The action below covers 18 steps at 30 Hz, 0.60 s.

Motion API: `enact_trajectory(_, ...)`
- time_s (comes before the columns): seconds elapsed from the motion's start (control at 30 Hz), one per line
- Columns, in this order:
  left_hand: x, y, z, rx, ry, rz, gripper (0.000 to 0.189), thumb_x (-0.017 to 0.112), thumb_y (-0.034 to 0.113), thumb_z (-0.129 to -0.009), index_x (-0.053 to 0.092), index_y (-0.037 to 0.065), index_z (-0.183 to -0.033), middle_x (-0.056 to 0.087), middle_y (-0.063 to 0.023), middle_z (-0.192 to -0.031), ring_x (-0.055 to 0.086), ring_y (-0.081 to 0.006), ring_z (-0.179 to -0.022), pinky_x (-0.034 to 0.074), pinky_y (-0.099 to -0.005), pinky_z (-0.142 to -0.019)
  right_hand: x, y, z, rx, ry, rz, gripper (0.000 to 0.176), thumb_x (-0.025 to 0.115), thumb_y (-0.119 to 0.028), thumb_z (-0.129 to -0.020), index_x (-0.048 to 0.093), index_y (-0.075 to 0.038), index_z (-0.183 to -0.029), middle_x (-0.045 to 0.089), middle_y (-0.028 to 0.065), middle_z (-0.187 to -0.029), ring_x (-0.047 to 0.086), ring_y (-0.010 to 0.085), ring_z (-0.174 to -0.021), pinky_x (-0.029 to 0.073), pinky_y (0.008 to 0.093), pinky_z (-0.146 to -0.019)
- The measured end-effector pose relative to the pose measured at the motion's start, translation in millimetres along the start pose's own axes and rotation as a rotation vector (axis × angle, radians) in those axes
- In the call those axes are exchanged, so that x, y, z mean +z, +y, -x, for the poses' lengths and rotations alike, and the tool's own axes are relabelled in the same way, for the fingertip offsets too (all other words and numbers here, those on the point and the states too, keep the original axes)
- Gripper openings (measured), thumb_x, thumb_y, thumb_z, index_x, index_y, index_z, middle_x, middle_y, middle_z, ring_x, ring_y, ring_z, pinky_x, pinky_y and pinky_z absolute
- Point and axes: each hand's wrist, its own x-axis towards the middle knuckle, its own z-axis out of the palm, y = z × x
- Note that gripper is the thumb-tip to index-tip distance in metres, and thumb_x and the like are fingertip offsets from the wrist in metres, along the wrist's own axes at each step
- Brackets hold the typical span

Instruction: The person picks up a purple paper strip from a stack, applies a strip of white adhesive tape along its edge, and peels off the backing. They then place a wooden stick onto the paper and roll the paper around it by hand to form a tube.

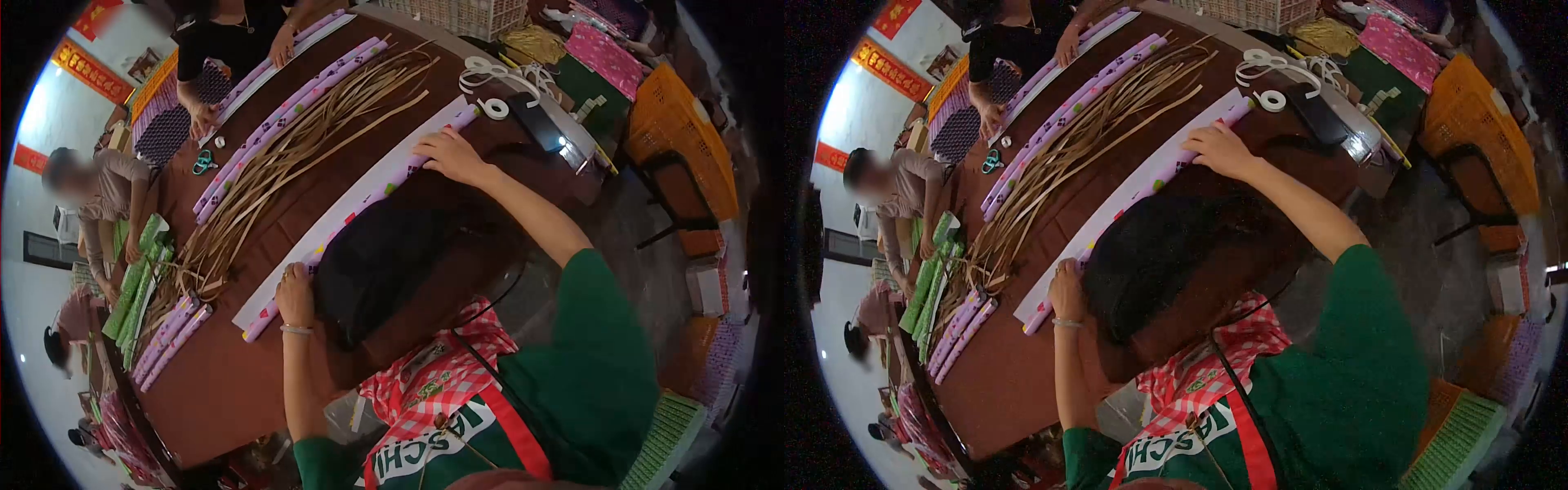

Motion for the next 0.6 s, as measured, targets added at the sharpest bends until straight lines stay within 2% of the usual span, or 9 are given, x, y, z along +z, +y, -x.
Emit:
enact_trajectory(0.27, -2, 3, 11, 0.009, 0.054, 0.061, 0.022, 0.049, 0.011, -0.082, 0.048, 0.005, -0.103, 0.057, -0.0117, -0.105, 0.058, -0.0292, -0.086, 0.047, -0.0369, -0.073, -16, -6, 12, 0.051, -0.111, -0.01, 0.033, 0.062, -0.024, -0.077, 0.056, -0.014, -0.107, 0.053, 0.0044, -0.113, 0.048, 0.0232, -0.106, 0.031, 0.0399, -0.096)
enact_trajectory(0.33, -5, 4, 10, 0.012, 0.069, 0.086, 0.023, 0.049, 0.011, -0.083, 0.048, 0.005, -0.104, 0.057, -0.0115, -0.106, 0.058, -0.0295, -0.086, 0.046, -0.0372, -0.073, -14, 0, 12, -0.018, 0.151, -0.148, 0.03, 0.06, -0.024, -0.078, 0.057, -0.012, -0.106, 0.054, 0.0047, -0.11, 0.05, 0.0242, -0.104, 0.032, 0.0384, -0.095)
enact_trajectory(0.4, -8, 5, 10, 0.021, 0.071, 0.087, 0.025, 0.049, 0.011, -0.083, 0.049, 0.004, -0.107, 0.056, -0.0114, -0.107, 0.057, -0.0301, -0.089, 0.046, -0.0378, -0.075, -27, 16, 16, 0.125, 0.252, -0.036, 0.026, 0.06, -0.024, -0.079, 0.059, -0.01, -0.101, 0.057, 0.0058, -0.105, 0.051, 0.0257, -0.101, 0.037, 0.0374, -0.091)
enact_trajectory(0.47, -10, 6, 11, -0.006, 0.053, 0.1, 0.025, 0.049, 0.012, -0.083, 0.049, 0.004, -0.107, 0.056, -0.0117, -0.108, 0.056, -0.0303, -0.091, 0.046, -0.038, -0.077, -44, 39, 22, 0.334, 0.382, 0.11, 0.02, 0.059, -0.017, -0.077, 0.06, -0.009, -0.094, 0.058, 0.0078, -0.097, 0.053, 0.0269, -0.095, 0.042, 0.0393, -0.08)
enact_trajectory(0.53, -10, 9, 11, -0.062, 0.003, 0.114, 0.026, 0.049, 0.013, -0.083, 0.049, 0.004, -0.108, 0.056, -0.0125, -0.108, 0.055, -0.0309, -0.096, 0.044, -0.0387, -0.08, -45, 86, 34, 0.443, 0.341, 0.272, 0.018, 0.06, -0.015, -0.075, 0.059, -0.011, -0.092, 0.054, 0.0068, -0.099, 0.053, 0.0278, -0.093, 0.041, 0.0411, -0.076)
enact_trajectory(0.6, -9, 9, 14, -0.071, 0.006, 0.121, 0.026, 0.049, 0.013, -0.083, 0.049, 0.004, -0.108, 0.056, -0.0126, -0.109, 0.054, -0.0311, -0.096, 0.044, -0.0387, -0.081, -43, 117, 45, 0.472, 0.181, 0.395, 0.022, 0.063, -0.019, -0.073, 0.059, -0.012, -0.094, 0.052, 0.0056, -0.104, 0.052, 0.0258, -0.096, 0.04, 0.0416, -0.078)
